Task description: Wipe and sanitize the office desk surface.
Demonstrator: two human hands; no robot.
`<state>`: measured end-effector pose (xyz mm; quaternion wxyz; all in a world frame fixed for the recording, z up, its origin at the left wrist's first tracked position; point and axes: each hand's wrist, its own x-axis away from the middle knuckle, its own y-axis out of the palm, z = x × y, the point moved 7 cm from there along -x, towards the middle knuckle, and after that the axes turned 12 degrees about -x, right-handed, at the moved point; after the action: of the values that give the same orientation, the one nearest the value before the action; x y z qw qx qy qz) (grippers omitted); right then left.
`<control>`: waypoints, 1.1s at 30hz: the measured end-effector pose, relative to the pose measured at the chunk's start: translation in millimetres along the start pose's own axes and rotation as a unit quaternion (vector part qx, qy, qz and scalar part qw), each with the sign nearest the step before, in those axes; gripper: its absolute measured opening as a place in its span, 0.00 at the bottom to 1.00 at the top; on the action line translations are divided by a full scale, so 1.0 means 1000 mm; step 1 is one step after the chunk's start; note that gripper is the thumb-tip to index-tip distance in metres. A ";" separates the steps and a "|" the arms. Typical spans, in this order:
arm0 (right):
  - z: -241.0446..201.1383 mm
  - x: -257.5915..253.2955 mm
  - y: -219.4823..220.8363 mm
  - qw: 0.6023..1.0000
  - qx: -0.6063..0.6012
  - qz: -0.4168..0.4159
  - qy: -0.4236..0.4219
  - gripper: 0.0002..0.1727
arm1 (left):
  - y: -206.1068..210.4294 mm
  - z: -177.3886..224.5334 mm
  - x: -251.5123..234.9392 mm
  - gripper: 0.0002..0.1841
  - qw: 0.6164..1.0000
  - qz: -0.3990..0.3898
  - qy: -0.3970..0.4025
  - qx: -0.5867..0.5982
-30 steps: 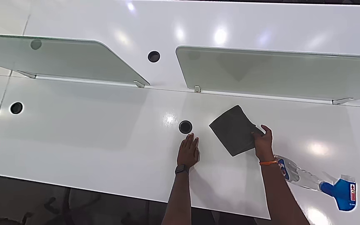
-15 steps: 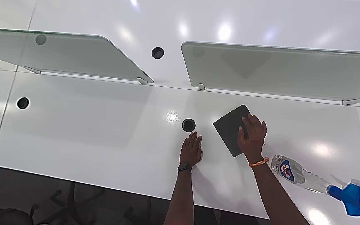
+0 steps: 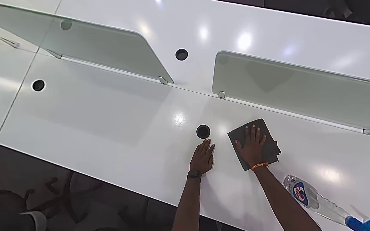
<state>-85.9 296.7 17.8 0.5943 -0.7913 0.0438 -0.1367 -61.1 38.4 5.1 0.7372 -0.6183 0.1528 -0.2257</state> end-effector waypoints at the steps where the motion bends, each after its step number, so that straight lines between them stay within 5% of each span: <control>1: -0.006 0.000 0.001 1.000 0.005 0.007 0.012 0.51 | 0.000 0.001 0.000 0.29 1.000 -0.004 0.000 0.002; 9: -0.107 -0.046 0.026 0.997 -0.010 0.000 -0.071 0.38 | -0.001 0.000 -0.001 0.28 1.000 -0.008 0.001 0.015; 16: -0.176 -0.109 0.035 0.979 -0.024 -0.048 -0.195 0.41 | -0.001 0.000 -0.001 0.28 1.000 0.007 0.008 0.020; 25: -0.220 -0.157 0.032 0.956 -0.099 -0.041 -0.272 0.38 | -0.001 0.001 0.000 0.28 0.999 0.016 0.008 0.027; 33: -0.232 -0.186 0.029 0.950 -0.179 0.006 -0.257 0.21 | -0.001 -0.002 -0.001 0.27 0.999 0.027 0.010 0.041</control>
<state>-323.9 116.1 19.4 0.4349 -0.8928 -0.0813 0.0850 -63.2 37.4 5.5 0.7664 -0.5808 0.1672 -0.2176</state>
